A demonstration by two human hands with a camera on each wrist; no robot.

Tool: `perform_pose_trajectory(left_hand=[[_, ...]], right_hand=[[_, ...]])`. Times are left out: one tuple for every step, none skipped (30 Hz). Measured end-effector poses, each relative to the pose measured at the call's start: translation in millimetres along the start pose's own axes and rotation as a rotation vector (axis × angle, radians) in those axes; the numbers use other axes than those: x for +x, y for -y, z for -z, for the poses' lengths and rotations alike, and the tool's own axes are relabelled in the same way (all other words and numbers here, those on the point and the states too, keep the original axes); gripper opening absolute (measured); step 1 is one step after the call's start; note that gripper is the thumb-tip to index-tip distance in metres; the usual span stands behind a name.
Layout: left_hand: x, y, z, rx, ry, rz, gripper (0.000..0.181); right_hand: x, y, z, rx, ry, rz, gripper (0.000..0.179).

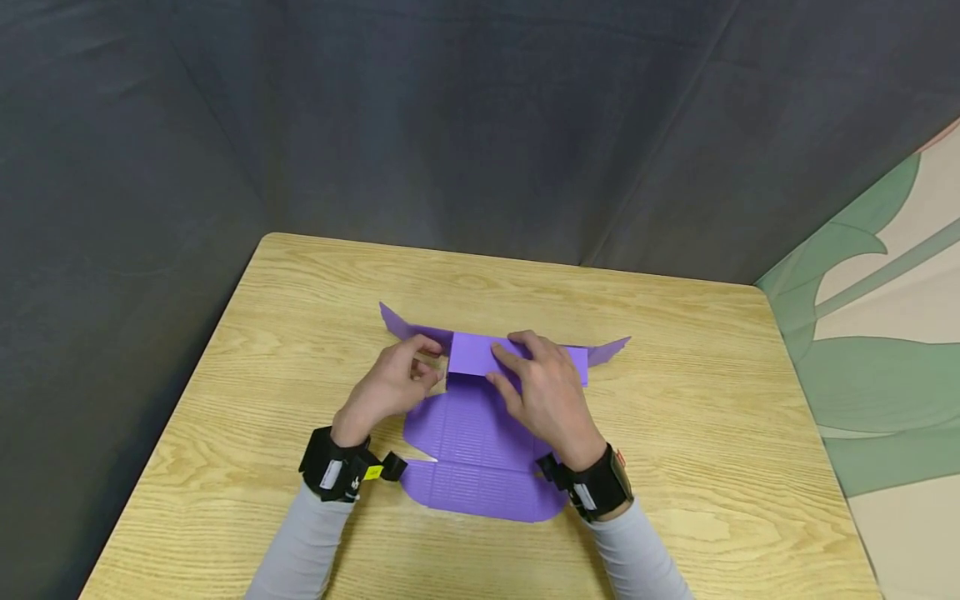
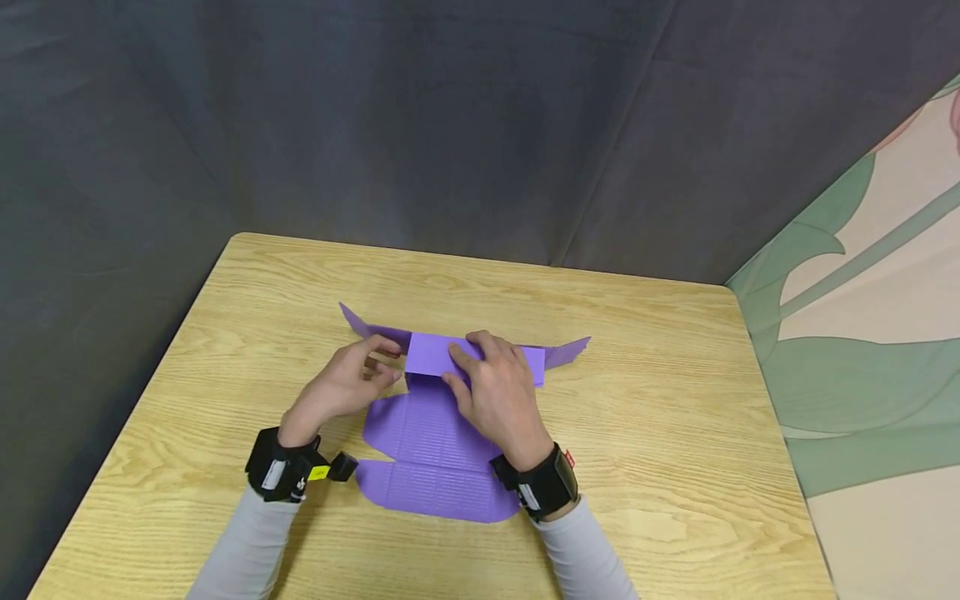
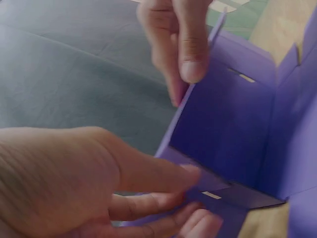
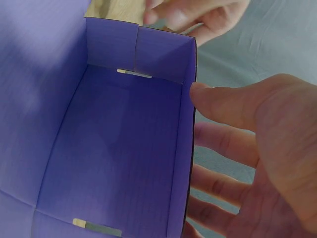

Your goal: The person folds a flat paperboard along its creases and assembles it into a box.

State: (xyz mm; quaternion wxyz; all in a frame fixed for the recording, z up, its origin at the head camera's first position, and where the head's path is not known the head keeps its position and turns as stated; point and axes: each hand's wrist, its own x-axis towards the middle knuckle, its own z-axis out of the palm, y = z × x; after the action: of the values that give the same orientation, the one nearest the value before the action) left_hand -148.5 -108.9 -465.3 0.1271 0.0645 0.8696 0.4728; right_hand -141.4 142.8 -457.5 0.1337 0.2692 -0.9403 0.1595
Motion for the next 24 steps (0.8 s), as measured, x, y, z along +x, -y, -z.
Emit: perform_pose_trajectory(left_hand=[[-1.0,-0.5,2.0,0.021,-0.052,-0.027,0.028],[-1.3,-0.1,3.7,0.036,-0.111,-0.061,0.026],[-1.3,0.9,5.2,0.049,-0.174,-0.101,0.026],[-0.9,2.6,6.5,0.072,-0.24,-0.136,0.028],[0.0,4.6,7.7,0.095,-0.301,-0.165,0.031],[1.2,7.2,8.8,0.119,-0.353,-0.187,0.035],[2.2,9.9,10.1,0.144,-0.391,-0.199,0.04],[3.3,13.0,11.5,0.161,-0.412,-0.207,0.045],[4.4,16.0,12.7,0.178,-0.421,-0.211,0.05],[5.2,19.1,13.7,0.198,-0.42,-0.207,0.053],[5.8,21.8,14.8,0.215,-0.41,-0.2,0.055],[6.2,24.1,15.9,0.227,-0.398,-0.194,0.055],[6.1,25.5,17.2,0.235,-0.387,-0.188,0.053],[6.0,26.7,18.4,0.241,-0.378,-0.184,0.049],[6.0,27.2,19.6,0.247,-0.373,-0.179,0.045],[5.9,27.6,20.8,0.248,-0.37,-0.175,0.04],[5.6,27.5,21.9,0.246,-0.369,-0.172,0.036],[5.4,27.1,22.9,0.242,-0.368,-0.168,0.031],[5.0,26.8,23.8,0.24,-0.368,-0.163,0.027],[4.9,26.6,24.4,0.24,-0.365,-0.156,0.024],[4.9,26.3,24.8,0.242,-0.36,-0.15,0.021],[4.7,25.9,25.3,0.243,-0.355,-0.144,0.02],[4.2,25.3,25.6,0.244,-0.349,-0.135,0.018],[3.9,24.6,25.8,0.246,-0.344,-0.125,0.018]], right_hand=[[0.1,0.0,0.1,0.001,0.001,0.0,0.041],[0.2,0.1,0.3,0.001,0.002,-0.001,0.041],[0.3,0.1,0.4,0.0,0.003,-0.002,0.041],[0.2,0.2,0.5,0.001,0.003,-0.003,0.041],[0.2,0.2,0.6,0.001,0.002,-0.003,0.04],[0.1,0.3,0.7,0.001,-0.001,-0.002,0.041],[0.1,0.4,0.8,0.001,-0.002,-0.001,0.041],[0.1,0.5,0.9,0.001,-0.003,-0.001,0.041],[0.1,0.5,1.0,0.002,-0.004,0.0,0.041],[-0.2,0.7,1.1,0.003,-0.003,0.0,0.041],[-0.4,0.8,1.1,0.003,-0.002,0.001,0.041],[-0.6,0.9,1.2,0.002,0.0,0.001,0.041],[-0.7,0.9,1.3,0.002,0.004,0.0,0.041],[-0.8,0.9,1.4,0.002,0.005,0.001,0.041],[-0.8,0.7,1.6,0.002,0.005,0.001,0.041],[-0.9,0.5,1.7,0.002,0.005,0.002,0.041],[-1.0,0.3,1.9,0.002,0.004,0.002,0.041],[-1.0,0.0,2.2,0.002,0.002,0.003,0.041],[-1.1,-0.3,2.4,0.004,-0.001,0.003,0.041],[-1.1,-0.7,2.5,0.005,-0.003,0.003,0.041],[-1.2,-1.0,2.7,0.006,-0.004,0.002,0.041],[-1.3,-1.2,2.9,0.007,-0.004,0.002,0.041],[-1.4,-1.4,3.0,0.007,-0.004,0.0,0.041],[-1.5,-1.6,3.0,0.008,-0.004,0.0,0.041]])
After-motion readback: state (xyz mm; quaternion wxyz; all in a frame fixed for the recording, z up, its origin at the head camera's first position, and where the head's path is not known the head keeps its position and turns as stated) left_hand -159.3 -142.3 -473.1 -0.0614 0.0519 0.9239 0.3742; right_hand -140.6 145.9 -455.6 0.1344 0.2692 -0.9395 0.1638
